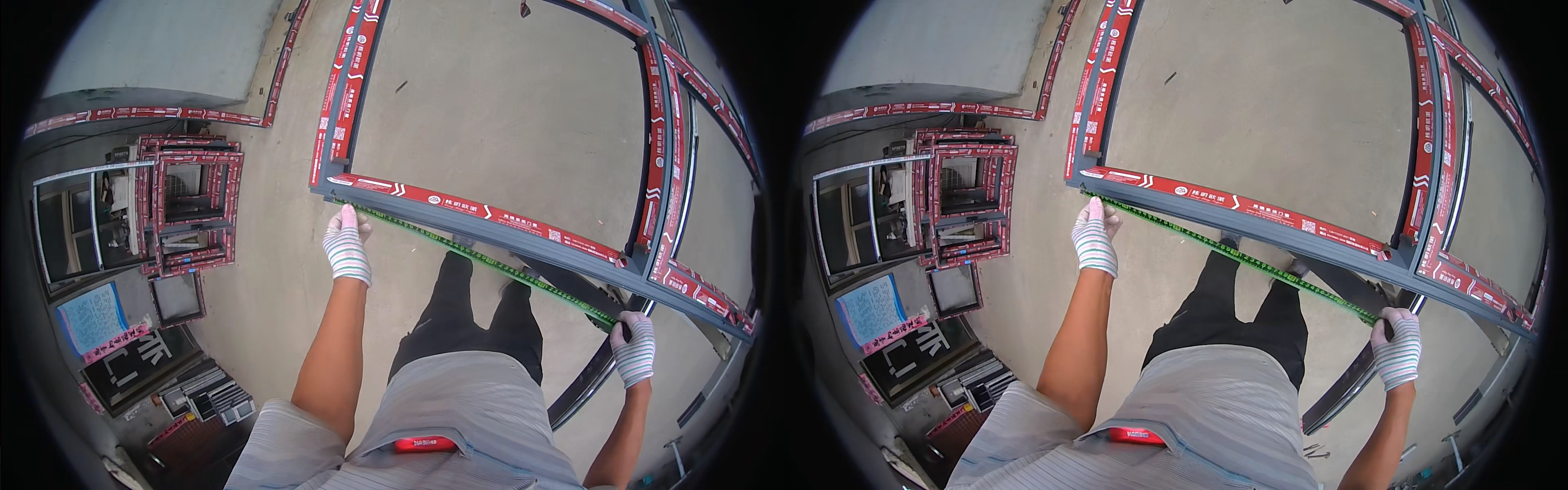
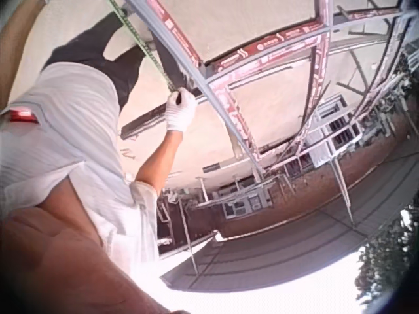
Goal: The person measures aluminum profiles with a tape measure, marks them with a pen, and cuts them using a miter saw. The person repeats this process for multiple profiles.
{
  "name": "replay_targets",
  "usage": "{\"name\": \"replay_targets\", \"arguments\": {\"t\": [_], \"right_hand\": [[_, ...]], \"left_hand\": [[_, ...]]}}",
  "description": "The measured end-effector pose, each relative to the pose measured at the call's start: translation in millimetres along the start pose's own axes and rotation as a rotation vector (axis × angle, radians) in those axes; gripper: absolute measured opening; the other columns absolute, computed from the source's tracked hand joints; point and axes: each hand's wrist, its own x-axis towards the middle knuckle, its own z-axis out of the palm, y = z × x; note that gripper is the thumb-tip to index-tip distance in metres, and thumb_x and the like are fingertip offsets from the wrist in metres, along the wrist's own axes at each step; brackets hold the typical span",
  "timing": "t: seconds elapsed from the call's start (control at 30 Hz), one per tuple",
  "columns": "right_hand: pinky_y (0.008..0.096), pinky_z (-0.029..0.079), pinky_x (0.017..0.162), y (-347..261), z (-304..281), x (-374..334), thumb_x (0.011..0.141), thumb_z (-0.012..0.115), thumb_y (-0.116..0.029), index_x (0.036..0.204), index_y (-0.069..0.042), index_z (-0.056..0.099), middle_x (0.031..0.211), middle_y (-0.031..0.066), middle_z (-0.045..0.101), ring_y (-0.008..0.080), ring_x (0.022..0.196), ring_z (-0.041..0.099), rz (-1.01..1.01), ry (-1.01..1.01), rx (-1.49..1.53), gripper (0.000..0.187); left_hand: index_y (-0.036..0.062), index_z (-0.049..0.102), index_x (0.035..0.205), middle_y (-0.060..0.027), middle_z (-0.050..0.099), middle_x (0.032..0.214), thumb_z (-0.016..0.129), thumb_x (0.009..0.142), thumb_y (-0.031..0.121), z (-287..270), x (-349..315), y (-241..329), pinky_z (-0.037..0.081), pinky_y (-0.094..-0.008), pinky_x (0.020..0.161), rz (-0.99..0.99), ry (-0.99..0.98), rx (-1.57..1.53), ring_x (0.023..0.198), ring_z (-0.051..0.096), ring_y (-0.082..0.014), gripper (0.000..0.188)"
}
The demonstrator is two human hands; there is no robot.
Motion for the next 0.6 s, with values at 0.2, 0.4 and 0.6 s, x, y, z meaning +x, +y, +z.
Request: {"name": "replay_targets", "arguments": {"t": [0.2, 0.4, 0.6], "right_hand": [[0.0428, 0.052, 0.088, -11, -7, 46, 0.081, 0.068, 0.003, 0.098, -0.003, 0.067, 0.096, 0.0160, 0.065, 0.0357, 0.093, 0.062, -0.064, -0.014, -0.039, 0.018], [0.0427, 0.052, 0.090, -18, 3, 68, 0.080, 0.068, 0.005, 0.100, -0.002, 0.066, 0.098, 0.0166, 0.065, 0.0358, 0.095, 0.062, -0.109, -0.062, -0.022, 0.021], [0.0413, 0.051, 0.092, -22, 11, 72, 0.083, 0.065, 0.008, 0.100, -0.001, 0.065, 0.098, 0.0174, 0.063, 0.0357, 0.095, 0.062, -0.106, -0.072, -0.021, 0.019]], "left_hand": [[0.0055, 0.066, 0.110, -0.0010, 0.066, 0.087, 0.066, 0.103, 0.024, -4, 22, 12, 0.055, -0.0252, 0.070, 0.130, 0.247, -0.052, 0.067, 0.058, -0.0070, 0.020], [0.0020, 0.064, 0.119, -0.0035, 0.068, 0.098, 0.067, 0.102, 0.020, -2, 38, 17, 0.055, -0.0257, 0.072, 0.216, 0.294, -0.009, 0.070, 0.059, -0.0073, 0.025], [0.0008, 0.066, 0.119, -0.0041, 0.069, 0.100, 0.066, 0.103, 0.018, -4, 52, 19, 0.055, -0.0254, 0.073, 0.262, 0.257, 0.047, 0.073, 0.059, -0.0079, 0.024]]}}
